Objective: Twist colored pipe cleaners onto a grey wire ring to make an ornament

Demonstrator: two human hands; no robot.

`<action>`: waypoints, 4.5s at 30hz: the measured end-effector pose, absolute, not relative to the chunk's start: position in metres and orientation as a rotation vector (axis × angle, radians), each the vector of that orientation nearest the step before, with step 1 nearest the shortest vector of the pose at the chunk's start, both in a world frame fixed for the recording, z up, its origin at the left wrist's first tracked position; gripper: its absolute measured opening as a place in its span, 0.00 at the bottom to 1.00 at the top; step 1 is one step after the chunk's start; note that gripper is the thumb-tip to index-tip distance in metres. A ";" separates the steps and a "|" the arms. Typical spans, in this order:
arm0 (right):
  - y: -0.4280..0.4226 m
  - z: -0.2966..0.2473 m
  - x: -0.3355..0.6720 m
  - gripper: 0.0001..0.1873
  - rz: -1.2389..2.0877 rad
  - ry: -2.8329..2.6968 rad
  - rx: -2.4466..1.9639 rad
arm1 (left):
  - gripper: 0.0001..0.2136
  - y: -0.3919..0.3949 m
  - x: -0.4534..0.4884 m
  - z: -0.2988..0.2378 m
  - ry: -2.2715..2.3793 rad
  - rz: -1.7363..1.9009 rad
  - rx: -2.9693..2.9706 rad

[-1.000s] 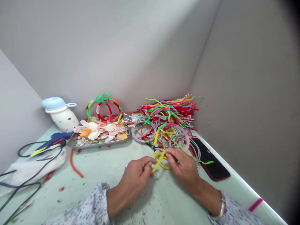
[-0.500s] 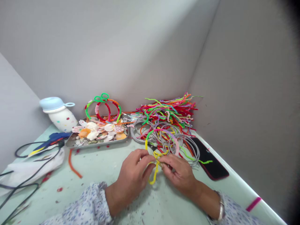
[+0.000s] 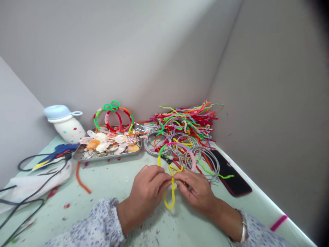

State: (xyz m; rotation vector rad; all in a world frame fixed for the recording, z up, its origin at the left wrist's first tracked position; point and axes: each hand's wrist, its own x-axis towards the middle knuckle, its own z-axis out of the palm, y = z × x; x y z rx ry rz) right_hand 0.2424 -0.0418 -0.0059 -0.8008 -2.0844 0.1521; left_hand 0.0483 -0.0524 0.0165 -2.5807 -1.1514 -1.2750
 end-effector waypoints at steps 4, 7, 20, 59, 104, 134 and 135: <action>-0.042 -0.004 0.242 0.08 0.149 -2.095 -0.797 | 0.02 -0.053 0.049 0.017 -1.205 -1.304 -2.603; -0.042 -0.002 0.242 0.08 0.142 -2.096 -0.768 | 0.02 -0.054 0.050 0.019 -1.253 -1.318 -2.635; -0.043 -0.003 0.244 0.08 0.040 -2.134 -0.735 | 0.04 -0.053 0.049 0.016 -1.514 -1.411 -2.853; -0.041 -0.010 0.241 0.07 0.140 -2.131 -0.843 | 0.15 -0.054 0.056 0.017 -1.939 -1.664 -2.953; -0.038 -0.009 0.235 0.04 0.177 -1.973 -0.922 | 0.07 -0.059 0.053 0.004 -1.417 -1.455 -2.781; -0.042 -0.009 0.236 0.04 0.245 -1.969 -0.935 | 0.13 -0.051 0.043 0.005 -0.906 -1.289 -2.598; -0.043 -0.008 0.236 0.04 0.243 -1.971 -0.933 | 0.13 -0.052 0.043 0.005 -0.904 -1.281 -2.597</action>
